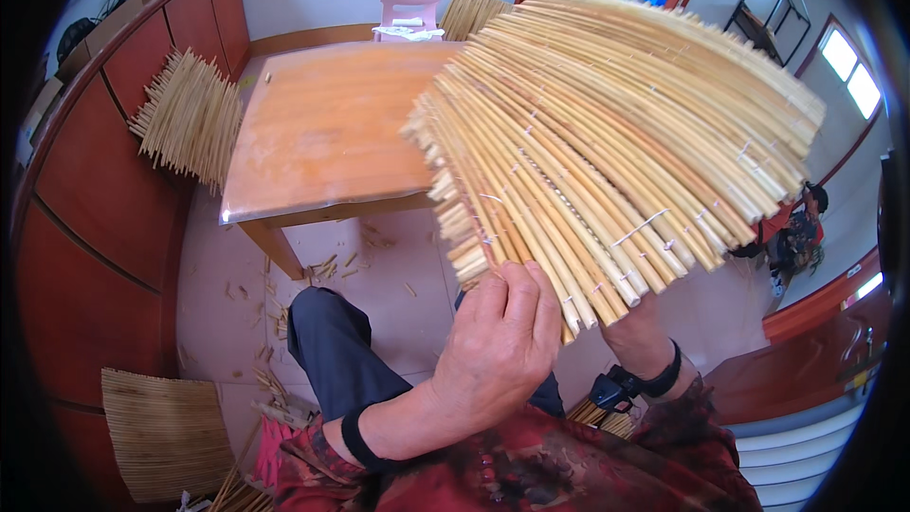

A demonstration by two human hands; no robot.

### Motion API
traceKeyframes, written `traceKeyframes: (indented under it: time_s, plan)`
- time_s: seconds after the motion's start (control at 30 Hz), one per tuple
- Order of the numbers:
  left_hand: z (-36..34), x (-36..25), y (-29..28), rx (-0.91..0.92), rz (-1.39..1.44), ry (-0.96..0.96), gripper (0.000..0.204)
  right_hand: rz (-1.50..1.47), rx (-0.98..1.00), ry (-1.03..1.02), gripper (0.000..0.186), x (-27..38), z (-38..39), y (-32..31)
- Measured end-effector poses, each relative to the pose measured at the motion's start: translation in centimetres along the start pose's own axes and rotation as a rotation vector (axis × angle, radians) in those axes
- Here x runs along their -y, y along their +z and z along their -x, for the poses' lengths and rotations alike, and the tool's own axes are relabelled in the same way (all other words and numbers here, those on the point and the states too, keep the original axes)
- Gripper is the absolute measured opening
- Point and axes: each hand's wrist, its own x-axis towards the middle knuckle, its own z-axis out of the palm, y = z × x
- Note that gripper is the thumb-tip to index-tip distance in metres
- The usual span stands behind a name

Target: The person is assembling a straw mat by weaving or threading straw stalks together, then using shears and scissors to trim the edges and secure the structure with thread.

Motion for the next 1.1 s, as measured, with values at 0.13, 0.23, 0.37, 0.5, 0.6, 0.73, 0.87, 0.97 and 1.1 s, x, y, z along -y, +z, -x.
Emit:
traceKeyframes:
  time_s: [0.13, 0.23, 0.37, 0.5, 0.6, 0.73, 0.87, 0.97, 1.1]
  plan:
    - [-0.5, 0.7, -1.0, 0.063, -0.130, 0.073, 0.037, -0.037, -0.021, -0.008, 0.047, -2.9, -1.7, -0.5]
    - [1.3, 2.1, -1.4, 0.076, -0.132, -0.032, 0.036, -0.061, -0.035, 0.011, 0.047, -8.7, -4.5, -1.2]
    - [2.0, 3.9, -2.1, 0.075, -0.061, -0.165, 0.043, 0.677, 0.080, -0.141, 0.047, -10.8, -5.8, -1.0]
    - [0.7, 6.7, -4.2, 0.220, 0.058, -0.129, 0.046, -0.550, -0.056, 0.211, 0.040, -9.0, -7.1, 1.7]
    - [-0.2, 7.5, -4.1, 0.255, 0.164, -0.114, 0.048, 0.325, 0.059, 0.008, 0.042, -8.7, -8.1, 1.3]
    - [-1.9, 10.0, -3.5, 0.368, 0.144, 0.077, 0.047, 1.199, 0.126, -0.088, 0.041, -7.1, -8.8, 1.9]
    - [-3.0, 10.7, -1.4, 0.277, 0.282, 0.110, 0.041, -0.208, -0.009, 0.130, 0.036, -8.7, -9.5, 1.6]
    - [-3.8, 10.7, -0.6, 0.173, 0.281, 0.076, 0.038, -0.040, -0.042, 0.142, 0.033, -7.2, -10.0, 2.4]
    - [-4.6, 10.3, 0.1, 0.154, 0.339, 0.042, 0.036, 0.423, 0.078, -0.175, 0.027, -6.7, -9.8, 0.4]
